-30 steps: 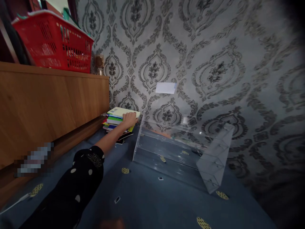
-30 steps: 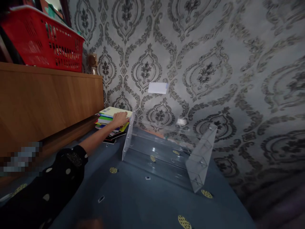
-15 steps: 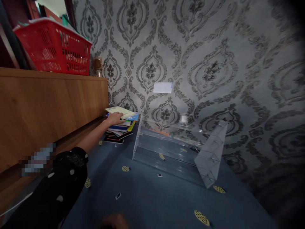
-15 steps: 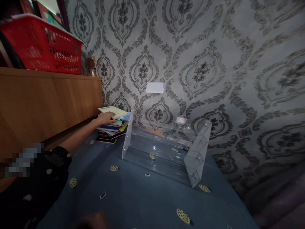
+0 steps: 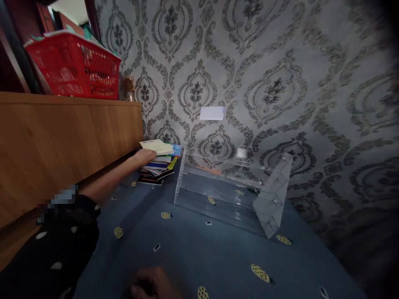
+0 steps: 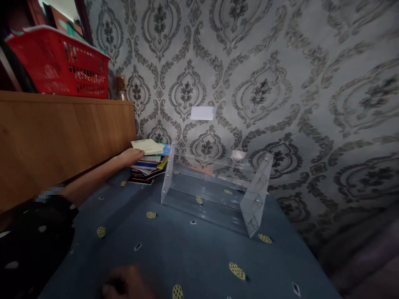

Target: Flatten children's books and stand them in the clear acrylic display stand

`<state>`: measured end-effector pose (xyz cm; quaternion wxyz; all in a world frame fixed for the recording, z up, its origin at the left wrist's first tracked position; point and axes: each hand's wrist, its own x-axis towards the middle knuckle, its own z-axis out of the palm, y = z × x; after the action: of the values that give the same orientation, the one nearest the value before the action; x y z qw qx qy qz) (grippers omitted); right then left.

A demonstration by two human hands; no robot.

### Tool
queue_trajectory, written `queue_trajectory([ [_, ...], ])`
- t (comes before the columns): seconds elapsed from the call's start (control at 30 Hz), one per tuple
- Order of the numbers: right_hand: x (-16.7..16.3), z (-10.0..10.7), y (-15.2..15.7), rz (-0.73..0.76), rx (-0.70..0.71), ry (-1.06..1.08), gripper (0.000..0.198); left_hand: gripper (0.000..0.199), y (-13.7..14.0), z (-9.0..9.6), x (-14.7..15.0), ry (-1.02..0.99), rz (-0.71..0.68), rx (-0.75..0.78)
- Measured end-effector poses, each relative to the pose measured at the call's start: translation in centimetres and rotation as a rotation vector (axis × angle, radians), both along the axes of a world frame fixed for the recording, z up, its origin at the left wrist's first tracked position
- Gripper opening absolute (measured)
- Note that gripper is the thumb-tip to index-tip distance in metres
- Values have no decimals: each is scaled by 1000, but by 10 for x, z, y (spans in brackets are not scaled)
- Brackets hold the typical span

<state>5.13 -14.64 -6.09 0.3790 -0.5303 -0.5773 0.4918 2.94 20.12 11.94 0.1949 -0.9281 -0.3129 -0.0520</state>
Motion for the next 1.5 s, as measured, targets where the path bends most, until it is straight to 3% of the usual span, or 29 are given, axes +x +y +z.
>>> queue_trajectory([
  [0.07,-1,3,8,99,29,-12,12,34,-11,-4,-19,5,1,28],
  [0.17,0,3,13,117,63,1,11,42,-25,-12,-32,-40,37,82],
  [0.27,2,-1,9,110,70,7,15,51,-30,-19,-20,-125,108,117],
  [0.4,5,-5,2,89,36,-14,19,48,-28,-24,5,-182,157,94],
  [0.53,5,2,4,111,76,0,22,51,-35,-29,2,-217,149,84],
  [0.73,2,15,8,162,157,46,26,55,-68,-53,-42,-233,96,75],
  [0.9,-2,15,6,115,110,148,36,58,-113,-92,-95,-218,32,27],
  [0.97,0,19,4,73,77,244,43,55,-134,-109,-122,-162,-26,-71],
  [1.1,16,35,2,-46,96,346,51,63,-158,-129,-165,-12,-171,-447],
  [1.17,27,45,2,-107,131,322,51,65,-152,-132,-167,-44,-168,-553],
  [1.27,40,53,-1,-174,180,259,52,65,-124,-138,-142,-194,-107,-597],
  [1.4,54,51,-12,-296,224,140,53,60,-89,-154,-95,-330,71,-536],
  [1.5,66,42,-23,-394,253,63,53,54,-79,-167,-79,-329,89,-527],
])
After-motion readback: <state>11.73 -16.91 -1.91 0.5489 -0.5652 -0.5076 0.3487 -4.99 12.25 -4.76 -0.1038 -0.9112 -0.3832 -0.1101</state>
